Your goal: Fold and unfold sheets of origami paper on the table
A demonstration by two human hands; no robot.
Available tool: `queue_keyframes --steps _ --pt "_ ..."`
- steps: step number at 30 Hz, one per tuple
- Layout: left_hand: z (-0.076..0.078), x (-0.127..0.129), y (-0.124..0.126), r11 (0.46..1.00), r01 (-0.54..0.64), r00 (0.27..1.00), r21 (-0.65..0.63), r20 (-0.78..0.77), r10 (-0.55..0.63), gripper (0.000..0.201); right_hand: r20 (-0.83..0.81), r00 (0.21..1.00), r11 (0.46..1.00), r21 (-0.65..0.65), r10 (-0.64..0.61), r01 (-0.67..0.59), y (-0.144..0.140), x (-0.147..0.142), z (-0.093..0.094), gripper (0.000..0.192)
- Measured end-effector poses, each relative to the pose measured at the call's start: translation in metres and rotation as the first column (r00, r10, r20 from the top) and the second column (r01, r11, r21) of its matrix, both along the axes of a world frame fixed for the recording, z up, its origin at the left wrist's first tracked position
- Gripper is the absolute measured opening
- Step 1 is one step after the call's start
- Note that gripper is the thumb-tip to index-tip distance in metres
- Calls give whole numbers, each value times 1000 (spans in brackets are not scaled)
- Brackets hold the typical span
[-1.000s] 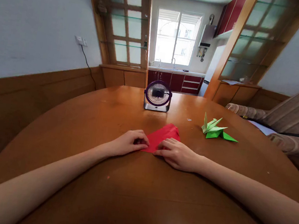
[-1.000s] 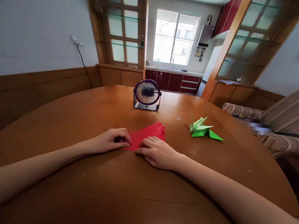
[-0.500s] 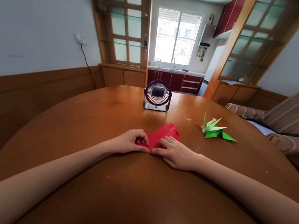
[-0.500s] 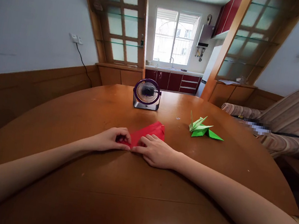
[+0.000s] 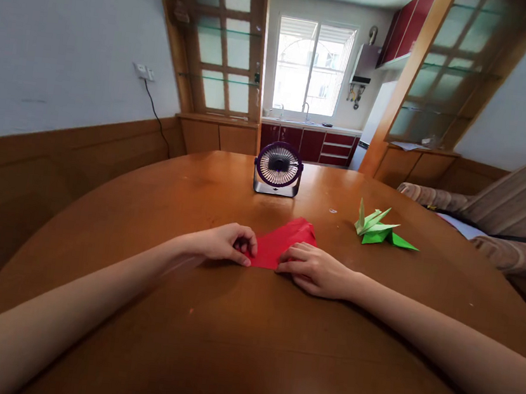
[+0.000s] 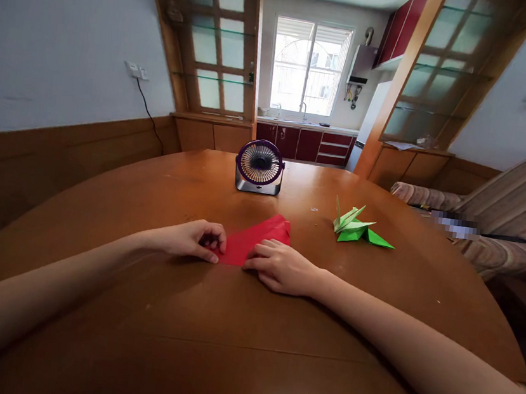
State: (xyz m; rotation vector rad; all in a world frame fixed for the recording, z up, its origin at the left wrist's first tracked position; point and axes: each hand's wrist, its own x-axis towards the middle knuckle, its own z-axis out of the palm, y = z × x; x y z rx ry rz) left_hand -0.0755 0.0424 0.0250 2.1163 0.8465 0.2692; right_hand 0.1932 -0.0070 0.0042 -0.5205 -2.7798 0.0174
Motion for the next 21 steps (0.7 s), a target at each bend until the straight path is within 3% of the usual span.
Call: queue_keyframes --steps 5,12,17,21 --pt "-3 -4 -3 999 -4 999 36 54 2 31 -65 996 997 -32 62 -64 1 5 1 31" --pt "-18 4 -20 955 -54 988 290 155 9 20 -211 975 994 -71 71 -88 -1 6 -2 28" --pt "-20 11 -31 846 -23 998 533 61 -11 17 -418 903 994 -84 -97 68 7 14 -3 23" --pt "-18 8 -31 699 68 998 712 -50 -45 23 -490 818 952 -103 -302 289 25 32 -6 23"
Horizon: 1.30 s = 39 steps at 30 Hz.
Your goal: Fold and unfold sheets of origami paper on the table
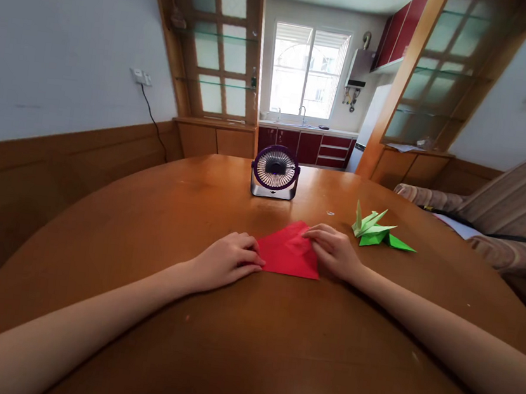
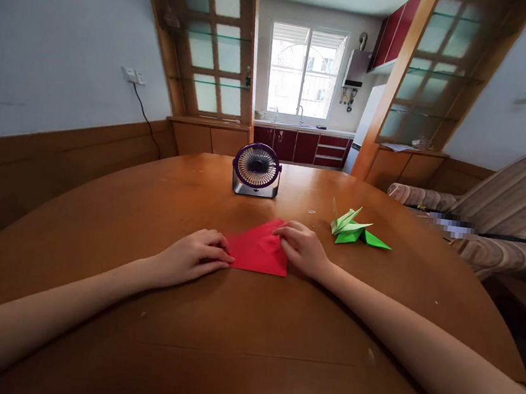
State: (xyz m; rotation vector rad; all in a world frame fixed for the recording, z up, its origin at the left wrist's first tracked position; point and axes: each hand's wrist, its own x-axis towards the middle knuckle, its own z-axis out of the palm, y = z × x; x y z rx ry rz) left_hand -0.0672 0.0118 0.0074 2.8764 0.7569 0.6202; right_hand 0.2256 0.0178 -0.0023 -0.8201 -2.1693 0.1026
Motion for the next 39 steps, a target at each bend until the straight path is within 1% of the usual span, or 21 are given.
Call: queue_keyframes --steps 2,5,7,10,13,15,17,20,23,25,27,29,32,35,37,39 --pt "1 -1 1 991 32 998 131 -57 -25 27 13 998 997 -21 -69 69 9 10 -3 23" --pt "1 0 3 944 96 988 315 -149 -50 30 76 995 993 -90 -65 71 17 19 -6 23" --pt "1 2 2 902 147 976 406 -210 -64 30 141 989 994 -90 -46 59 18 21 -7 24" --pt "2 5 -1 849 210 958 485 -277 -79 28 229 972 998 -42 -42 53 18 19 -9 25" --pt "3 6 -3 811 220 949 542 -313 -49 28 264 963 999 0 -51 53 17 18 -9 25" --pt "4 5 -2 802 200 949 562 -314 -16 28 296 954 999 37 -39 30 17 17 -8 25" --pt "5 2 1 808 163 953 567 -302 20 28 327 945 998 65 -18 -3 15 17 -6 24" --pt "6 -5 9 833 98 960 544 -272 64 28 335 942 995 82 26 -56 10 15 -2 23" --pt "6 -13 16 882 33 971 470 -224 82 28 305 946 990 59 106 -130 5 12 1 23" --pt "4 -16 20 928 -5 982 372 -176 76 24 244 961 990 17 128 -137 3 11 1 25" --pt "2 -18 22 967 -40 992 253 -102 68 22 162 981 994 -39 107 -102 4 10 0 25" --pt "-2 -18 24 984 -87 996 153 -7 89 21 100 992 993 -101 74 -64 8 12 -2 26" --pt "-8 -17 29 987 -153 984 48 96 147 21 59 996 980 -191 72 -60 17 18 -4 26" --pt "-12 -18 36 978 -207 970 -20 124 208 22 51 995 959 -277 82 -65 28 29 -5 29" --pt "-12 -20 42 962 -268 955 -45 121 272 24 79 996 950 -313 33 -7 35 36 -6 39" --pt "-12 -23 47 942 -324 937 -90 107 332 38 106 994 949 -308 -39 70 41 42 -9 53"
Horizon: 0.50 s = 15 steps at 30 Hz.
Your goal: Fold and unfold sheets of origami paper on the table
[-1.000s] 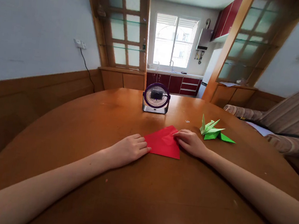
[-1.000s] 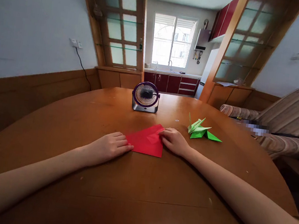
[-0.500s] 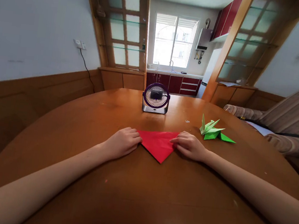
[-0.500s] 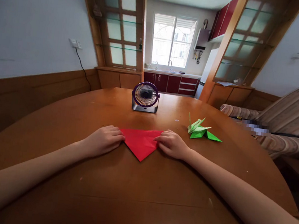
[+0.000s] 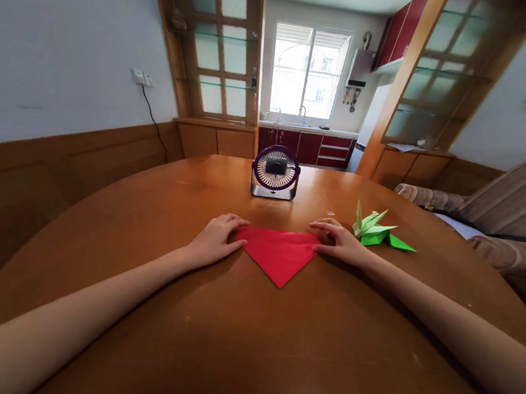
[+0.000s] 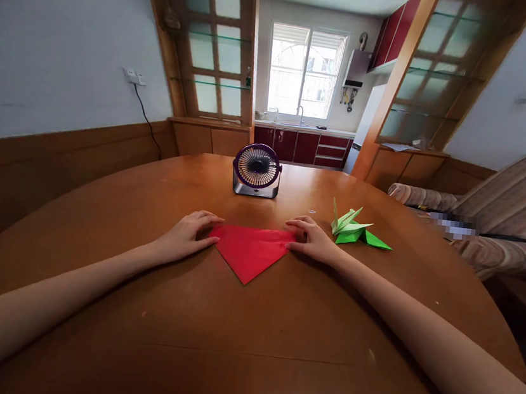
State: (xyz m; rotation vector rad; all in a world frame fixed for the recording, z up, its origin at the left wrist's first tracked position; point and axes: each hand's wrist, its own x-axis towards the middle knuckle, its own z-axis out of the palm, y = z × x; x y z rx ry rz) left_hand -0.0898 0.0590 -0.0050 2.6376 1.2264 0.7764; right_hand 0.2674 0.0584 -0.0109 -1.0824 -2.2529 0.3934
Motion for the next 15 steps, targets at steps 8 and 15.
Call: queue_keyframes --steps 8,15 --pt "-3 -3 7 988 106 984 -115 159 -87 55 -45 998 990 -137 -40 34 6 2 -7 36" --pt "-6 -2 8 973 115 973 -202 221 -69 69 -230 972 981 -173 45 -87 -6 -9 -2 26"
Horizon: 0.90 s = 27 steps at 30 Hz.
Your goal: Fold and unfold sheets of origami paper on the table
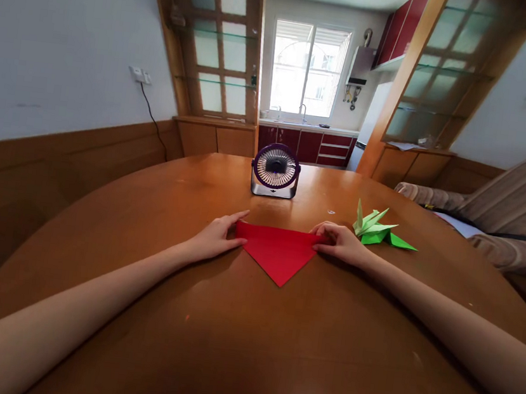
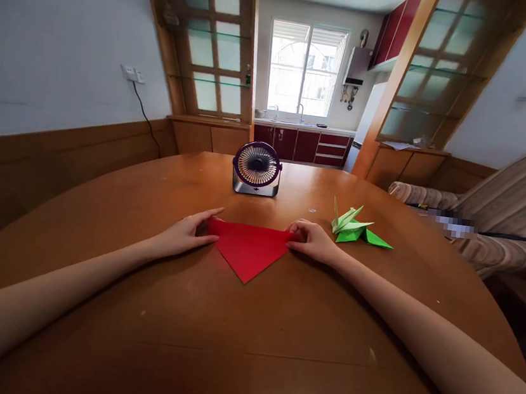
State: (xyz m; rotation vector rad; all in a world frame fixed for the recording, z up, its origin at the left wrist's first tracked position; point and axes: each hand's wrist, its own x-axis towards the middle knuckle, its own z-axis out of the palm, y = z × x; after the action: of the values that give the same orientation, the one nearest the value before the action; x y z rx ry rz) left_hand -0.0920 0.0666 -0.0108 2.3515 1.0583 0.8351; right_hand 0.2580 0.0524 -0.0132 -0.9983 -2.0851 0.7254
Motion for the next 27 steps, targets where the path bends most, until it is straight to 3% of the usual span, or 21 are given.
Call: queue_keyframes --steps 4,7,11,15,19,23,27 --pt "3 0 -4 997 57 998 48 -6 -57 45 -43 997 997 -50 64 -66 -7 -2 0 24" --pt "7 -1 -7 968 144 984 204 -135 -118 25 58 996 992 105 65 -71 -10 -1 3 16" --pt "11 -4 -10 898 253 946 360 -288 -151 30 321 940 896 376 114 -237 -12 3 8 22" --pt "14 -8 -13 845 358 892 396 -413 -184 35 453 883 825 447 126 -346 -13 7 10 31" --pt "18 -6 -22 835 361 866 416 -482 -134 32 457 870 812 430 182 -395 -16 7 12 36" --pt "19 8 -33 848 278 885 452 -464 -42 40 456 866 823 398 206 -405 -21 4 15 37" --pt "15 30 -43 892 263 897 367 -433 -86 49 501 851 822 412 155 -392 -24 -1 17 31"
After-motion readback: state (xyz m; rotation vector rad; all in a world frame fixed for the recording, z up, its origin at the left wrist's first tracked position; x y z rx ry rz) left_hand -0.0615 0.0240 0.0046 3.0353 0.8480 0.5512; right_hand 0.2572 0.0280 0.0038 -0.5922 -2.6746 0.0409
